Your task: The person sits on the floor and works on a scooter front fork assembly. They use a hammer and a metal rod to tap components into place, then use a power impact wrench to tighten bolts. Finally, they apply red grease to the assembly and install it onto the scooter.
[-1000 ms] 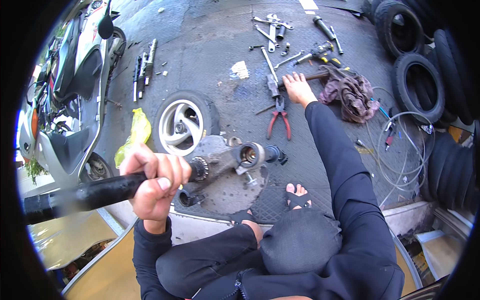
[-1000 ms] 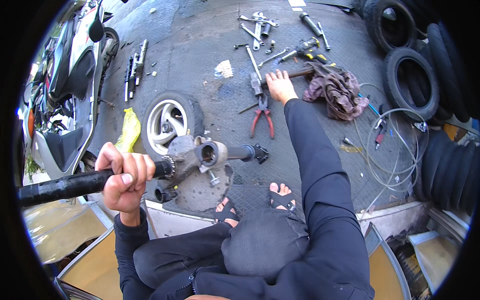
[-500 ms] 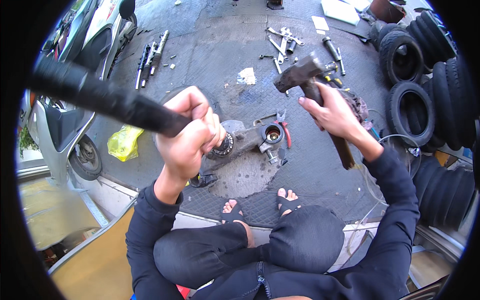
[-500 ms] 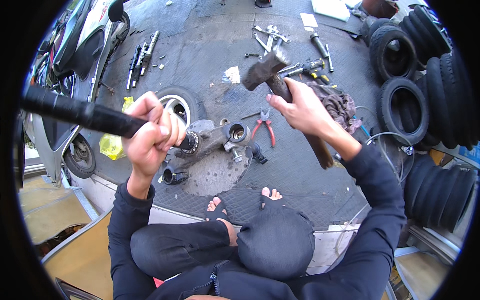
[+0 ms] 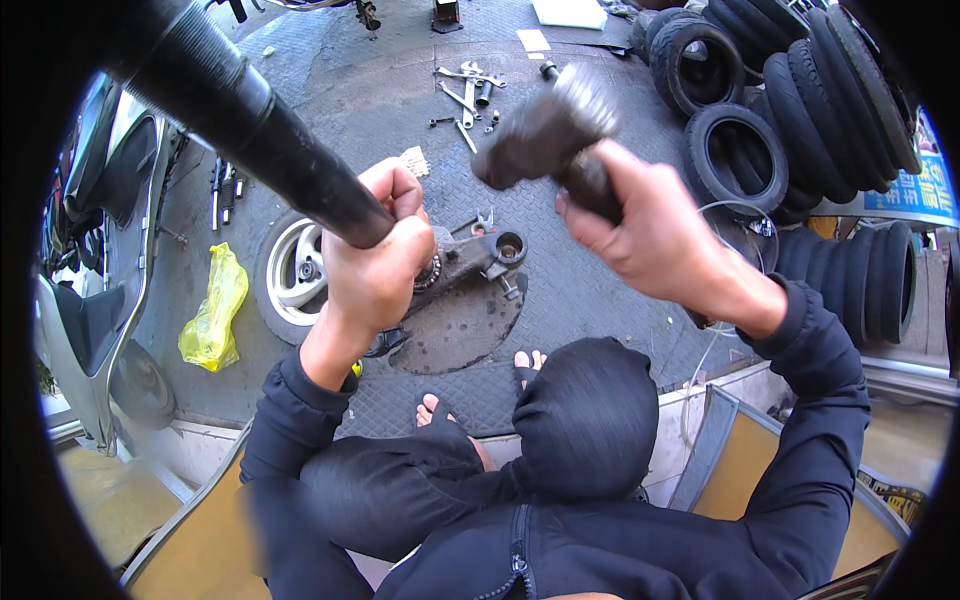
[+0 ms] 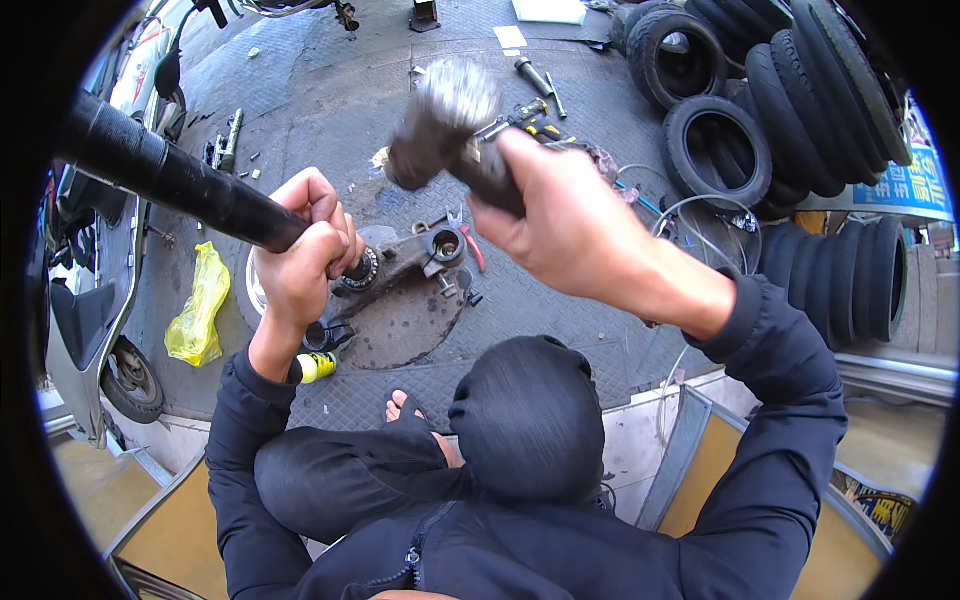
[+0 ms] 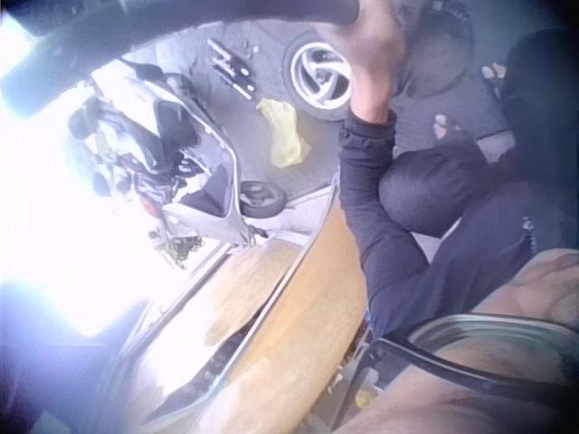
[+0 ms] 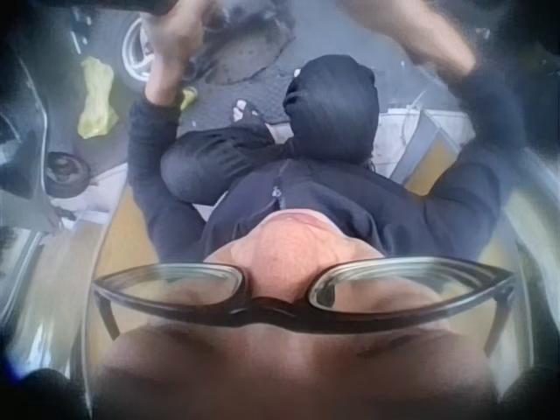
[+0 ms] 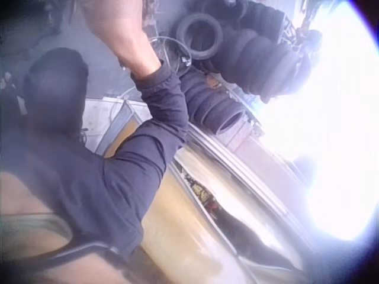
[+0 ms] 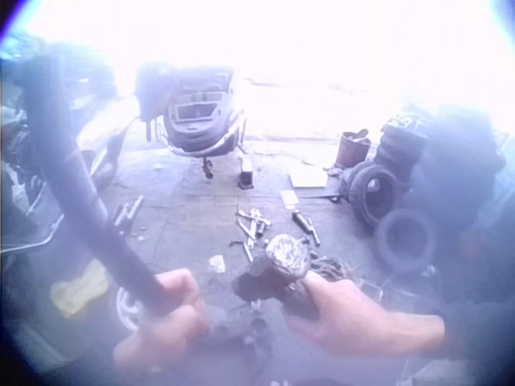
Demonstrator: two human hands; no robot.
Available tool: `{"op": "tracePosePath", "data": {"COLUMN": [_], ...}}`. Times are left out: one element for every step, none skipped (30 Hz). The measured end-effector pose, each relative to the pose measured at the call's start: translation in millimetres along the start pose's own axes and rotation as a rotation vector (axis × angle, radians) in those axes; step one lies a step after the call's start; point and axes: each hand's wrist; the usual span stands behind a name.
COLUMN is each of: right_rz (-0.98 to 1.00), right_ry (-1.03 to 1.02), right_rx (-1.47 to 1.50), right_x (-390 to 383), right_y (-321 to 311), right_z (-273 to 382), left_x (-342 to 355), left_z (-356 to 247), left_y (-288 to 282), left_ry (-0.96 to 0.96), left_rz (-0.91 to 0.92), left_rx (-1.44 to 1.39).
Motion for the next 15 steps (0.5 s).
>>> {"op": "tracePosePath", "data": {"right_rz": [0.152,0.326,0.366,0.298,0.253,0.221,0.101,-0.01,-0.017,-0.055,-0.032,0.118,0.216,0.378,0.364], "right_ry": [0.087,0.185,0.176,0.114,0.084,0.058,-0.046,-0.117,-0.048,-0.136,-0.058,0.063,0.056,0.17,0.113], "right_rx": [-0.243,-0.482,-0.519,-0.454,-0.409,-0.351,-0.22,-0.082,-0.036,0.039,0.015,-0.209,-0.344,-0.519,-0.531], "right_x": [-3,-9,-12,-17,-19,-22,-23,-25,-25,-25,-22,-20,-18,-17,-16], "right_y": [9,13,15,10,4,-2,-3,-4,-4,-5,5,14,19,22,19], "right_z": [0,-1,-3,-5,-8,-9,-11,-10,-11,-11,-11,-11,-12,-13,-16], "left_x": [-1,-4,-5,-7,-8,-9,-11,-12,-13,-14,-16,-16,-17,-18,-19], "left_z": [0,0,0,0,0,1,1,2,2,3,4,5,7,9,10], "left_y": [0,3,4,5,5,5,5,4,3,2,1,0,0,0,-2], "left_ry": [-0.03,-0.032,-0.038,-0.056,-0.03,-0.033,-0.035,-0.042,-0.023,-0.026,-0.02,-0.005,-0.012,-0.071,-0.029], "left_rz": [-0.011,0.004,0.01,0.025,0.021,0.028,0.028,0.021,0.021,0.016,0.012,-0.01,-0.029,-0.031,-0.036], "left_rx": [-0.075,-0.048,-0.032,-0.014,-0.035,-0.058,-0.08,-0.1,-0.162,-0.161,-0.159,-0.176,-0.069,-0.099,-0.079]}}
Point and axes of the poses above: each hand's wrist, its own x-axis towards the middle knuckle, its own y-axis out of the palm, z = x × y, and after that the axes turned 3 degrees about -z, right-handed
